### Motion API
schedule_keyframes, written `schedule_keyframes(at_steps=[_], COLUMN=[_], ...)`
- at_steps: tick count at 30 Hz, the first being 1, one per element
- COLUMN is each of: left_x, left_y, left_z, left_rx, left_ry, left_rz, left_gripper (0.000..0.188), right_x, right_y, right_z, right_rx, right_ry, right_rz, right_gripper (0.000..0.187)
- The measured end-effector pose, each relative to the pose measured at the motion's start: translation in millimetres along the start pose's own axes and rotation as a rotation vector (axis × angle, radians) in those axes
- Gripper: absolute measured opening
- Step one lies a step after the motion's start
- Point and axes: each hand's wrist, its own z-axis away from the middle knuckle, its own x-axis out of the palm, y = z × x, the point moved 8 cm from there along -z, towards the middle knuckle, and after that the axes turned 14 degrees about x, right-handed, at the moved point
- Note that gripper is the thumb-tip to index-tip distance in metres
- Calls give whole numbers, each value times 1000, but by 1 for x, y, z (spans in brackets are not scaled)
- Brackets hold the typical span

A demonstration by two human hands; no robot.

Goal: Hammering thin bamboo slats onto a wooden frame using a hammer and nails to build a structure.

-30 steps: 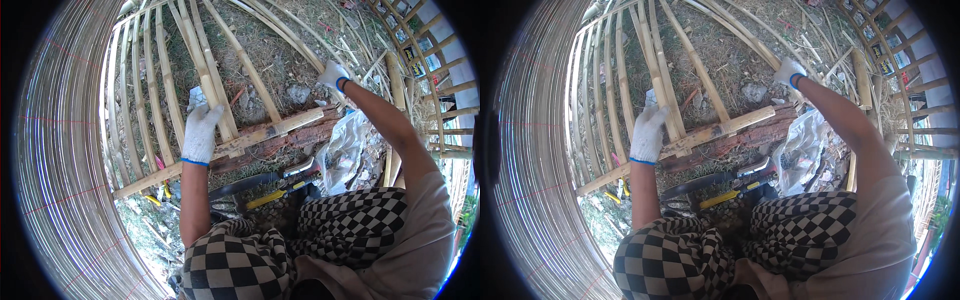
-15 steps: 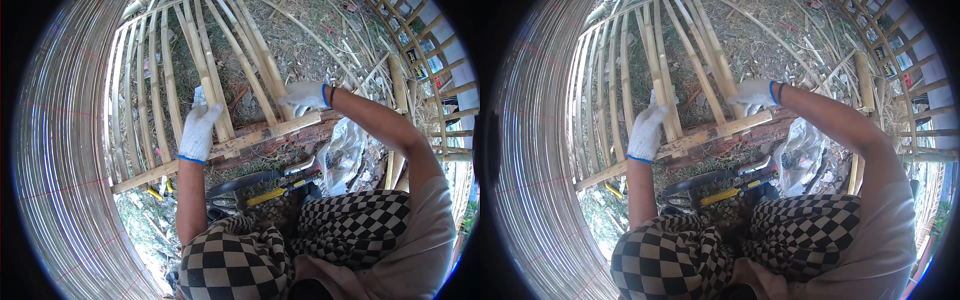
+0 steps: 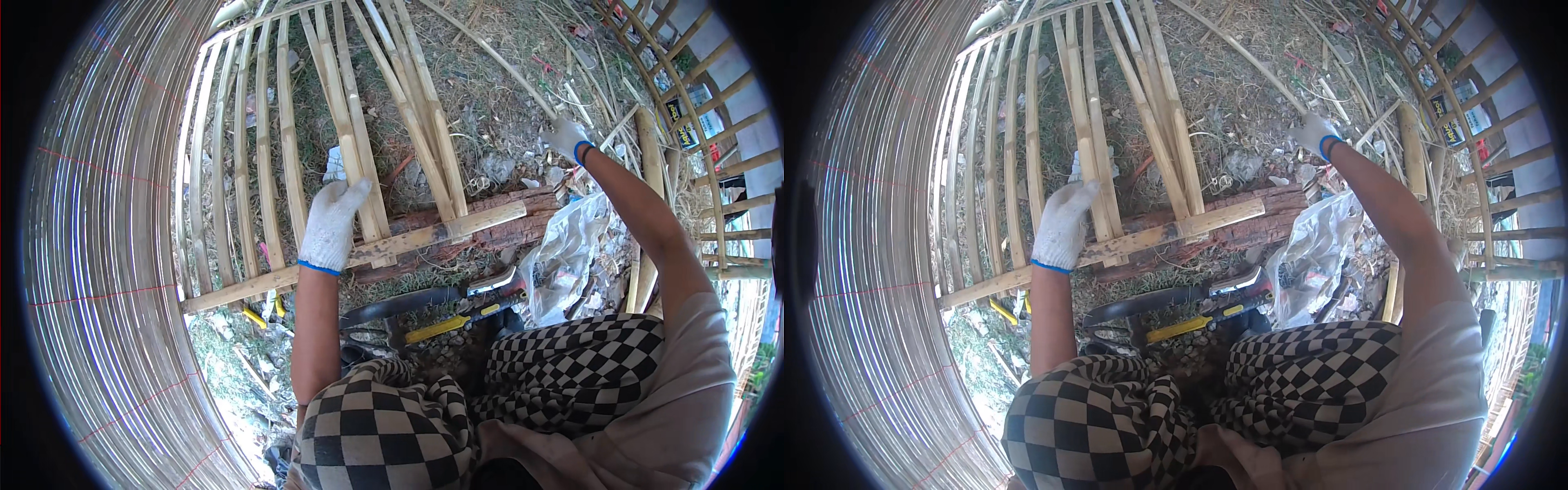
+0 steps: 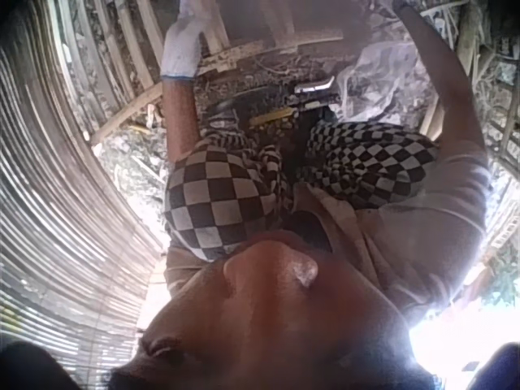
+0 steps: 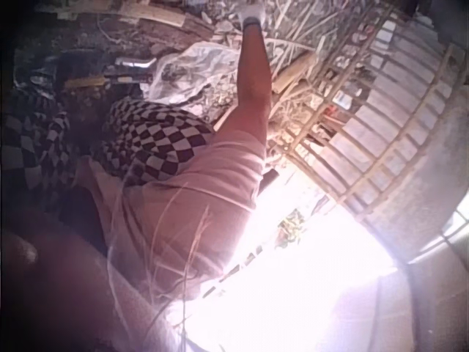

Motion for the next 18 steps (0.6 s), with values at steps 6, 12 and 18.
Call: schedule_keyframes(at_steps=[6, 12, 18], left_x=[-10, -8, -7], left_y=[-1, -6, -6], left_z=[5, 1, 3], left_rx=[-40, -20, 1], left_ry=[-46, -31, 5], left_rz=[33, -50, -108], left_gripper=[55, 57, 45], right_x=[-9, 26, 42], right_y=[0, -23, -92], right_z=[1, 4, 129], right_rx=[53, -409, -145], right_ry=[303, -33, -560], right_rz=[32, 256, -420], right_gripper=[74, 39, 34])
